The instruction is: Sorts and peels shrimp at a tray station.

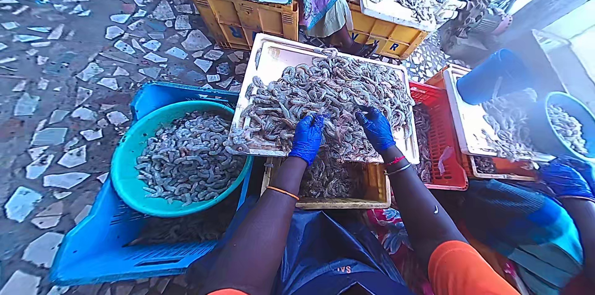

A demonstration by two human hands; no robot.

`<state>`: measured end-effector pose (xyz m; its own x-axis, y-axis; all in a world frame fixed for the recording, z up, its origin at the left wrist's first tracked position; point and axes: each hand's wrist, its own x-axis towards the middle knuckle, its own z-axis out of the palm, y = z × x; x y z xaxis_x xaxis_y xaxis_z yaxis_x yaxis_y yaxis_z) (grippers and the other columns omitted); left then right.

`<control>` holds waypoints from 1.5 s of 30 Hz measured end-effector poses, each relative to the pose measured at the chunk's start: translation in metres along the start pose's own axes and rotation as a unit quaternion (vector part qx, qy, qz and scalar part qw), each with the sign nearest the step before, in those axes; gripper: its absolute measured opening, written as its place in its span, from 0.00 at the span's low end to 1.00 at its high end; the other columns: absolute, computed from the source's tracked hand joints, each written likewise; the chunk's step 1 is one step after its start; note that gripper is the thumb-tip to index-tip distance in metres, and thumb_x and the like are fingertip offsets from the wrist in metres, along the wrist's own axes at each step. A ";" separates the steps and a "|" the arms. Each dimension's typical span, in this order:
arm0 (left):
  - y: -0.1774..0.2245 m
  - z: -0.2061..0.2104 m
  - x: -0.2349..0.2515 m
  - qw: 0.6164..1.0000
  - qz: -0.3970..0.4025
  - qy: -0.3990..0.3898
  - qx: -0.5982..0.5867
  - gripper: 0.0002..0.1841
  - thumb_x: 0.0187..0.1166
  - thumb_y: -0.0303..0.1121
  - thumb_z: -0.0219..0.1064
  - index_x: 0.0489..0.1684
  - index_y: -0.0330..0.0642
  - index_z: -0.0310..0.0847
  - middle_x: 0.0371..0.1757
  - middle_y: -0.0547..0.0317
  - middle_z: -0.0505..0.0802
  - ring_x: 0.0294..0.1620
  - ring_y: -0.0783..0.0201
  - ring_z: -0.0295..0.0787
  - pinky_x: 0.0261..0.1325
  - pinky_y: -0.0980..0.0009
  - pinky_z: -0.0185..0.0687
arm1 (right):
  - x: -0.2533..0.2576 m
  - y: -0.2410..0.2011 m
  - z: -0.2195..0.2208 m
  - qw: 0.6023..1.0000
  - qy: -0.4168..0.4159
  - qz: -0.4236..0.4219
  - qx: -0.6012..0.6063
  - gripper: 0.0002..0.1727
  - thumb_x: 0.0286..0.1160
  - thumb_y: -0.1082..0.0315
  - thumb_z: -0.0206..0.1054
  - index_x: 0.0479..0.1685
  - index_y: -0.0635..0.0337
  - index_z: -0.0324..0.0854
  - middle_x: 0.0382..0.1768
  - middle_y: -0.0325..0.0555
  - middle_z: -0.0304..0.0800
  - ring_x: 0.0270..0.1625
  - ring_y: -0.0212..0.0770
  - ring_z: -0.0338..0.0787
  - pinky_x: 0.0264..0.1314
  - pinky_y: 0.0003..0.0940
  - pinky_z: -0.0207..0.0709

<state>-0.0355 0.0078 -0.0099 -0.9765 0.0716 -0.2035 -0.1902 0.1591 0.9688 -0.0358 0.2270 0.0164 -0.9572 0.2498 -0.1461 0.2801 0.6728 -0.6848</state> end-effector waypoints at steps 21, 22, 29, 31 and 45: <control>0.049 -0.029 -0.057 0.910 0.199 -0.287 -0.222 0.18 0.87 0.25 0.56 0.73 0.38 0.76 0.59 0.66 0.90 0.44 0.78 0.87 0.49 0.80 0.86 | -0.104 -0.073 -0.003 0.885 -0.182 -0.092 0.417 0.13 0.90 0.61 0.57 0.57 0.55 0.86 0.42 0.35 0.90 0.39 0.26 0.85 0.47 0.25 0.83; 0.052 -0.030 -0.061 0.909 0.184 -0.296 -0.230 0.17 0.87 0.26 0.56 0.72 0.40 0.77 0.54 0.68 0.91 0.42 0.78 0.87 0.49 0.80 0.87 | -0.108 -0.073 -0.001 0.874 -0.189 -0.083 0.441 0.13 0.91 0.61 0.56 0.57 0.54 0.85 0.42 0.35 0.89 0.41 0.27 0.86 0.50 0.26 0.83; 0.048 -0.039 -0.070 0.915 0.181 -0.235 -0.275 0.16 0.89 0.28 0.55 0.70 0.41 0.80 0.72 0.61 0.86 0.71 0.70 0.82 0.75 0.70 0.78 | -0.131 -0.079 0.006 0.815 -0.134 -0.058 0.561 0.09 0.87 0.65 0.58 0.44 0.50 0.85 0.30 0.33 0.84 0.36 0.31 0.84 0.51 0.33 0.83; 0.048 -0.045 -0.072 0.925 0.139 -0.200 -0.291 0.16 0.90 0.29 0.54 0.70 0.43 0.79 0.73 0.62 0.85 0.72 0.69 0.81 0.75 0.67 0.78 | -0.136 -0.078 -0.004 0.825 -0.120 -0.091 0.545 0.08 0.86 0.62 0.61 0.41 0.47 0.85 0.31 0.32 0.83 0.38 0.32 0.84 0.56 0.39 0.84; 0.051 -0.015 -0.103 0.986 0.132 -0.067 -0.079 0.14 0.89 0.25 0.57 0.66 0.33 0.80 0.63 0.46 0.89 0.65 0.63 0.86 0.73 0.64 0.79 | -0.152 -0.096 -0.012 0.979 0.012 -0.164 -0.120 0.16 0.79 0.55 0.73 0.60 0.48 0.88 0.52 0.46 0.94 0.54 0.49 0.93 0.56 0.60 0.84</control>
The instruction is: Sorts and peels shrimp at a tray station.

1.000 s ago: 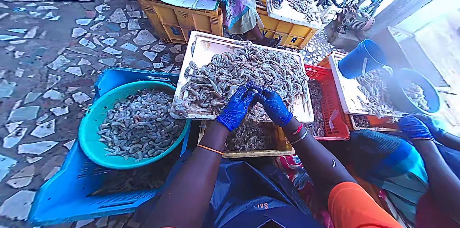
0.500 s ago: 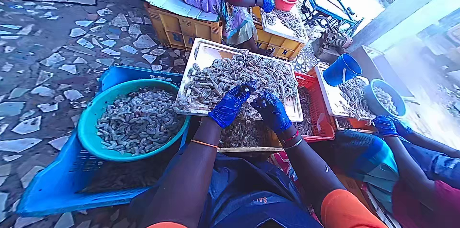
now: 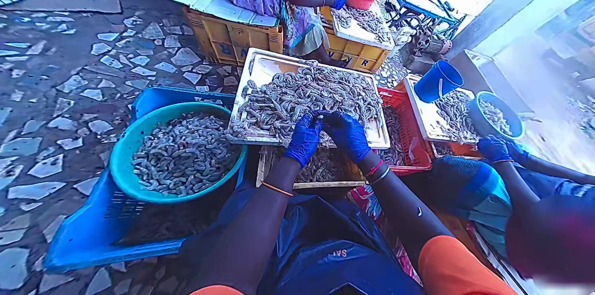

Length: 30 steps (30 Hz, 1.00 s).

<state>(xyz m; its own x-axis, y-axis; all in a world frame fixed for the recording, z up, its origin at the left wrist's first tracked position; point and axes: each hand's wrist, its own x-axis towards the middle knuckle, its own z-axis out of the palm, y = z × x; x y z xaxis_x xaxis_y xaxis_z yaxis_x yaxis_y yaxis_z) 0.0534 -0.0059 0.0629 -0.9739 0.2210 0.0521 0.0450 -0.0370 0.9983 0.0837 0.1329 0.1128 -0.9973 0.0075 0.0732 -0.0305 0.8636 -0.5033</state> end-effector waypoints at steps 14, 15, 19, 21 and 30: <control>-0.015 0.031 0.002 0.980 -0.139 0.057 -0.133 0.16 0.93 0.28 0.47 0.70 0.32 0.74 0.59 0.53 0.87 0.57 0.69 0.86 0.65 0.68 0.83 | 0.002 0.046 0.036 0.989 0.061 -0.132 -0.041 0.13 0.83 0.63 0.64 0.56 0.56 0.89 0.49 0.50 0.94 0.49 0.52 0.94 0.48 0.52 0.85; -0.011 0.033 0.004 0.968 -0.159 0.068 -0.181 0.16 0.93 0.29 0.46 0.71 0.34 0.72 0.58 0.55 0.87 0.56 0.68 0.86 0.63 0.67 0.84 | 0.003 0.051 0.038 0.983 0.086 -0.152 -0.049 0.12 0.83 0.63 0.63 0.52 0.58 0.89 0.46 0.52 0.94 0.47 0.53 0.94 0.46 0.52 0.84; -0.005 0.029 0.007 0.924 -0.212 0.081 -0.306 0.18 0.93 0.31 0.45 0.75 0.40 0.70 0.58 0.55 0.88 0.57 0.63 0.88 0.63 0.62 0.85 | 0.001 0.061 0.037 0.974 0.115 -0.187 -0.052 0.10 0.81 0.63 0.64 0.46 0.58 0.89 0.40 0.53 0.93 0.42 0.53 0.93 0.42 0.51 0.83; -0.007 0.024 0.009 0.913 -0.220 0.092 -0.332 0.16 0.93 0.31 0.44 0.71 0.41 0.70 0.56 0.53 0.89 0.55 0.60 0.89 0.60 0.59 0.86 | -0.001 0.067 0.032 0.977 0.104 -0.184 -0.040 0.10 0.80 0.61 0.66 0.42 0.57 0.87 0.38 0.51 0.91 0.41 0.52 0.92 0.42 0.50 0.82; -0.016 0.009 0.000 0.901 -0.243 0.114 -0.341 0.19 0.93 0.32 0.44 0.76 0.36 0.69 0.65 0.41 0.90 0.62 0.49 0.92 0.66 0.55 0.87 | -0.045 0.067 -0.033 0.968 -0.017 -0.010 0.249 0.12 0.82 0.60 0.69 0.56 0.56 0.83 0.40 0.46 0.89 0.39 0.40 0.88 0.43 0.40 0.85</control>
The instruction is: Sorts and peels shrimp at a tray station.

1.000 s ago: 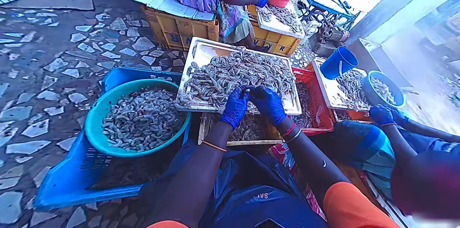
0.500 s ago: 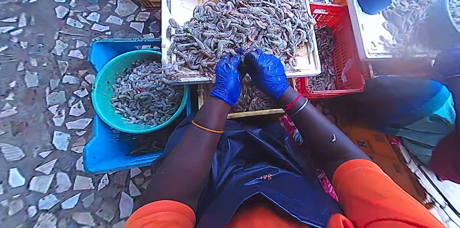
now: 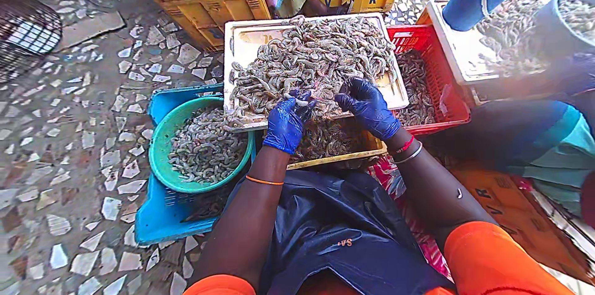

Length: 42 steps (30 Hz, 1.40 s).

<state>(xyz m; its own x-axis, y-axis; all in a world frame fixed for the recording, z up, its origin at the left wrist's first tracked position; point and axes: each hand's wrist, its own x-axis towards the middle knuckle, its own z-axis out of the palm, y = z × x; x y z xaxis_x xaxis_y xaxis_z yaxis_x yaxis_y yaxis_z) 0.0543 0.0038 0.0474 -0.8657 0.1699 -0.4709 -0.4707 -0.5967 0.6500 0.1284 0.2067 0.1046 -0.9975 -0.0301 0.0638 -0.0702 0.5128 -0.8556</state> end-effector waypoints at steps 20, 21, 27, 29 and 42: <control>0.043 -0.022 -0.012 0.695 0.274 0.231 0.623 0.52 0.77 0.53 0.69 0.98 0.45 0.37 0.96 0.36 0.45 0.96 0.35 0.41 0.88 0.33 0.49 | 0.076 0.040 0.081 0.933 -0.025 0.027 -0.358 0.14 0.82 0.61 0.64 0.59 0.51 0.89 0.54 0.52 0.94 0.59 0.56 0.92 0.57 0.63 0.84; 0.029 -0.012 -0.005 0.710 0.278 0.195 0.616 0.51 0.77 0.51 0.69 0.98 0.47 0.39 0.96 0.37 0.49 0.95 0.37 0.43 0.89 0.35 0.49 | 0.087 0.039 0.089 0.925 -0.034 0.027 -0.378 0.13 0.80 0.62 0.67 0.57 0.52 0.89 0.52 0.53 0.93 0.58 0.57 0.92 0.55 0.64 0.84; -0.010 -0.029 0.026 0.801 0.142 0.141 0.565 0.35 0.88 0.46 0.60 0.91 0.39 0.57 0.85 0.34 0.72 0.87 0.39 0.66 0.88 0.45 0.60 | 0.124 0.042 0.119 0.866 -0.101 0.092 -0.481 0.07 0.72 0.67 0.71 0.43 0.60 0.88 0.47 0.58 0.92 0.54 0.61 0.91 0.51 0.65 0.82; -0.002 -0.030 0.035 0.799 0.167 0.129 0.564 0.29 0.88 0.44 0.59 0.89 0.49 0.66 0.84 0.41 0.76 0.85 0.41 0.71 0.84 0.40 0.65 | 0.125 0.051 0.110 0.880 -0.051 0.060 -0.468 0.07 0.73 0.66 0.71 0.44 0.57 0.88 0.45 0.57 0.92 0.53 0.61 0.91 0.49 0.65 0.83; -0.011 -0.008 0.041 0.609 0.275 -0.046 0.742 0.19 0.79 0.30 0.65 0.67 0.52 0.88 0.59 0.43 0.93 0.65 0.43 0.87 0.84 0.32 0.53 | 0.087 0.022 0.063 0.967 -0.072 0.157 -0.185 0.24 0.89 0.46 0.57 0.37 0.53 0.88 0.28 0.41 0.88 0.33 0.41 0.86 0.45 0.50 0.79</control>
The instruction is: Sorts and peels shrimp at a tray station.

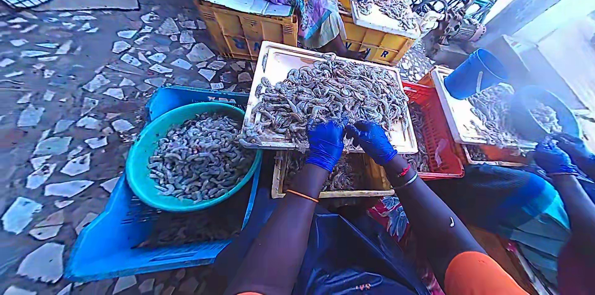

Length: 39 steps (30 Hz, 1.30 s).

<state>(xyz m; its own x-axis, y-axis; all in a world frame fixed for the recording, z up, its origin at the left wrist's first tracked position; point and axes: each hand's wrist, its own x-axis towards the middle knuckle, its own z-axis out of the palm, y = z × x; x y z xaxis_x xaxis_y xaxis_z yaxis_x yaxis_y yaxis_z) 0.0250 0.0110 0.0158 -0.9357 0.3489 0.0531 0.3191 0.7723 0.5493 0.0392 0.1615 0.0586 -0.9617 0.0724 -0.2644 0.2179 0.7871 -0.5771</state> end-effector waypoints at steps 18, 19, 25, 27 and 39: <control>0.006 0.034 0.000 0.947 0.072 -0.105 -0.296 0.18 0.90 0.30 0.55 0.70 0.30 0.79 0.73 0.36 0.82 0.78 0.47 0.76 0.85 0.51 0.65 | -0.018 0.067 -0.012 0.987 0.013 -0.102 0.120 0.17 0.86 0.55 0.64 0.46 0.60 0.90 0.41 0.47 0.92 0.47 0.41 0.90 0.57 0.47 0.81; 0.008 0.034 0.000 0.963 0.061 -0.105 -0.241 0.18 0.90 0.31 0.56 0.67 0.27 0.81 0.72 0.30 0.82 0.79 0.39 0.75 0.85 0.43 0.62 | -0.019 0.067 -0.011 0.985 0.015 -0.090 0.147 0.16 0.86 0.57 0.63 0.45 0.61 0.88 0.39 0.47 0.91 0.44 0.40 0.88 0.54 0.45 0.80; -0.018 0.029 0.005 0.955 -0.003 -0.028 -0.296 0.17 0.92 0.34 0.53 0.62 0.39 0.88 0.65 0.44 0.90 0.74 0.50 0.81 0.81 0.50 0.69 | -0.021 0.067 -0.018 0.989 -0.042 -0.097 0.106 0.18 0.89 0.54 0.58 0.50 0.56 0.89 0.42 0.41 0.92 0.46 0.35 0.89 0.56 0.38 0.81; -0.013 0.021 0.001 0.924 -0.026 -0.075 -0.373 0.19 0.94 0.35 0.50 0.71 0.37 0.81 0.71 0.45 0.88 0.77 0.55 0.79 0.83 0.56 0.68 | -0.015 0.064 -0.002 0.991 -0.058 -0.099 -0.067 0.28 0.85 0.41 0.61 0.70 0.51 0.83 0.65 0.51 0.88 0.69 0.50 0.85 0.74 0.55 0.74; -0.051 -0.030 -0.017 0.628 -0.311 0.311 -0.642 0.28 0.95 0.54 0.38 0.88 0.57 0.63 0.81 0.58 0.81 0.78 0.59 0.78 0.73 0.52 0.74 | 0.006 0.034 0.031 0.947 -0.080 -0.147 -0.273 0.30 0.76 0.35 0.64 0.74 0.37 0.83 0.73 0.47 0.84 0.79 0.56 0.76 0.84 0.74 0.52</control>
<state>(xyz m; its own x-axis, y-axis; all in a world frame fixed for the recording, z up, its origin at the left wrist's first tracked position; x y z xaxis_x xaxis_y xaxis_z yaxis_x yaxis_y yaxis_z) 0.0198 -0.0502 0.0119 -0.8245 -0.3920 -0.4081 -0.1474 -0.5475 0.8237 0.0463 0.1694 0.0139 -0.9207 -0.2575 -0.2933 -0.2150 0.9618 -0.1697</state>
